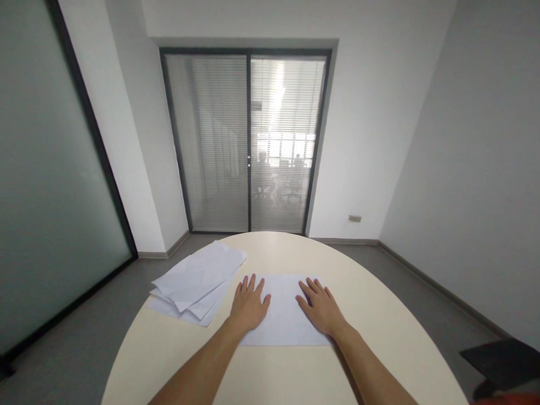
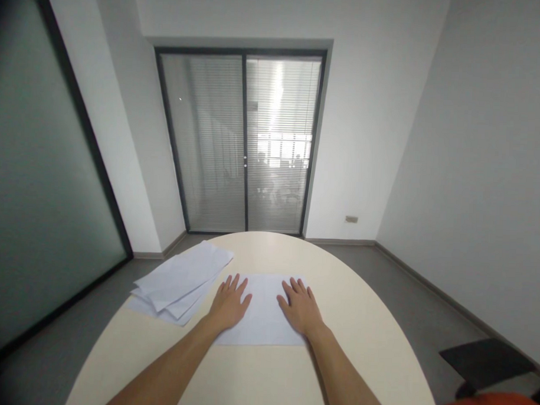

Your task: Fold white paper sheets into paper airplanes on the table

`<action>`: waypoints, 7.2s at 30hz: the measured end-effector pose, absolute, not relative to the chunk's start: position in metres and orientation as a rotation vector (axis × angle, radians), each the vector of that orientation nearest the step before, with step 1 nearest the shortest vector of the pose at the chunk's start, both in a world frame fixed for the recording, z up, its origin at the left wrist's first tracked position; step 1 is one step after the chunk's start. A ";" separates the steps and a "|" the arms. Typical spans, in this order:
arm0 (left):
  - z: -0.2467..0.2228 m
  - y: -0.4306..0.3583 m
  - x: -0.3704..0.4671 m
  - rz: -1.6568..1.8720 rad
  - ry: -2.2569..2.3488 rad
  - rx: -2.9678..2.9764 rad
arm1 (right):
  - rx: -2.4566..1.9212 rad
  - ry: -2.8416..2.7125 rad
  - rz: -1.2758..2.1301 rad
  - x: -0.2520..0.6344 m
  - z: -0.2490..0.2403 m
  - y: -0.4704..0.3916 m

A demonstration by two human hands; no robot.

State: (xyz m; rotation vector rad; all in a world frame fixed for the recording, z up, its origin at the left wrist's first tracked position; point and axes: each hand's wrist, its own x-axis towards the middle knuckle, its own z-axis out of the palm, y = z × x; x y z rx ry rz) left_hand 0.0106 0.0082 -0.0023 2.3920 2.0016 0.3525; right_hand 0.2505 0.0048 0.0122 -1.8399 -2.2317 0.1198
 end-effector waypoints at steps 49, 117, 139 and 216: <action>0.005 -0.003 0.012 0.550 1.643 2.582 | -1.904 -2.227 0.241 0.273 0.013 -0.003; 0.016 0.008 -0.013 0.741 1.138 2.491 | -1.327 -2.418 0.418 0.264 0.038 -0.021; 0.009 0.009 -0.015 0.453 1.356 2.566 | -1.378 -2.608 0.654 0.247 0.049 -0.038; 0.013 0.011 -0.008 0.868 1.965 2.195 | -1.522 -2.023 0.409 0.280 0.022 -0.003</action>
